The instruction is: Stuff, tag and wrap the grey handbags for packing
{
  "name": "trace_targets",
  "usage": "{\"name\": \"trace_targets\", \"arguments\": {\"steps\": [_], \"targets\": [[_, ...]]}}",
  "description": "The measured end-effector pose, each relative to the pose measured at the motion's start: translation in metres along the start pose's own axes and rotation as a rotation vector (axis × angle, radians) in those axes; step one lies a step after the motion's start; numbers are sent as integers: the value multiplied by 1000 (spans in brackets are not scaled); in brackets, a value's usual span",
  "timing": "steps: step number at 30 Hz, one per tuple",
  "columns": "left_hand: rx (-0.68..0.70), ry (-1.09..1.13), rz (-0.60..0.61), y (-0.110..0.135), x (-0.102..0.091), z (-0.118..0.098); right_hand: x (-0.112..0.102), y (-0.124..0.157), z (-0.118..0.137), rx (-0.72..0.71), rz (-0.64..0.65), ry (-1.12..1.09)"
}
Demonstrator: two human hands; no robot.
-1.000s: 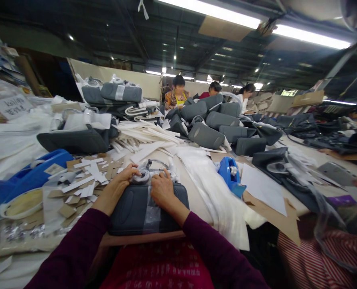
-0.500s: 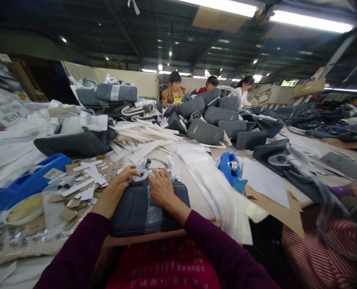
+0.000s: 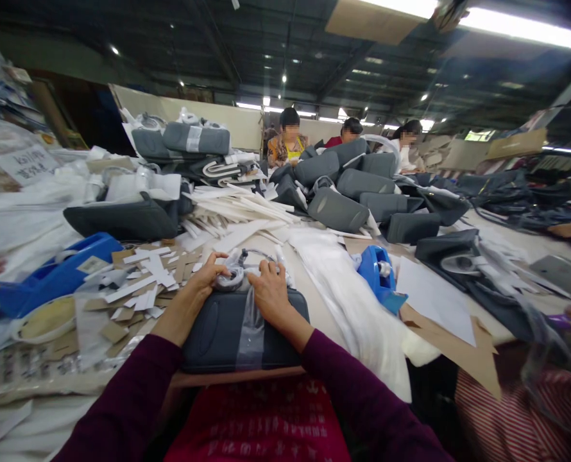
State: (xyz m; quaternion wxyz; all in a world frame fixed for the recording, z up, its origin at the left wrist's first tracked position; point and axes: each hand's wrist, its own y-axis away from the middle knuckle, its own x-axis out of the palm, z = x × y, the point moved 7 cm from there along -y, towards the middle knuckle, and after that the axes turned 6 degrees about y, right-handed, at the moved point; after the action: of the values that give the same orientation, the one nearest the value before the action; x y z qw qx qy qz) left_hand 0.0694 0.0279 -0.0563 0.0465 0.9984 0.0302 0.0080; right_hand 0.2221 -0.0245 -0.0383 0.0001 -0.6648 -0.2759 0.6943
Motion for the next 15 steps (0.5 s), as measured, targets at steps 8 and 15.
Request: {"name": "trace_targets", "arguments": {"steps": [8, 15], "targets": [[-108, 171, 87, -16, -1, 25, 3, 1, -5, 41, -4, -90], [-141, 190, 83, -16, -4, 28, 4, -1, -4, -7, -48, -211]]}}
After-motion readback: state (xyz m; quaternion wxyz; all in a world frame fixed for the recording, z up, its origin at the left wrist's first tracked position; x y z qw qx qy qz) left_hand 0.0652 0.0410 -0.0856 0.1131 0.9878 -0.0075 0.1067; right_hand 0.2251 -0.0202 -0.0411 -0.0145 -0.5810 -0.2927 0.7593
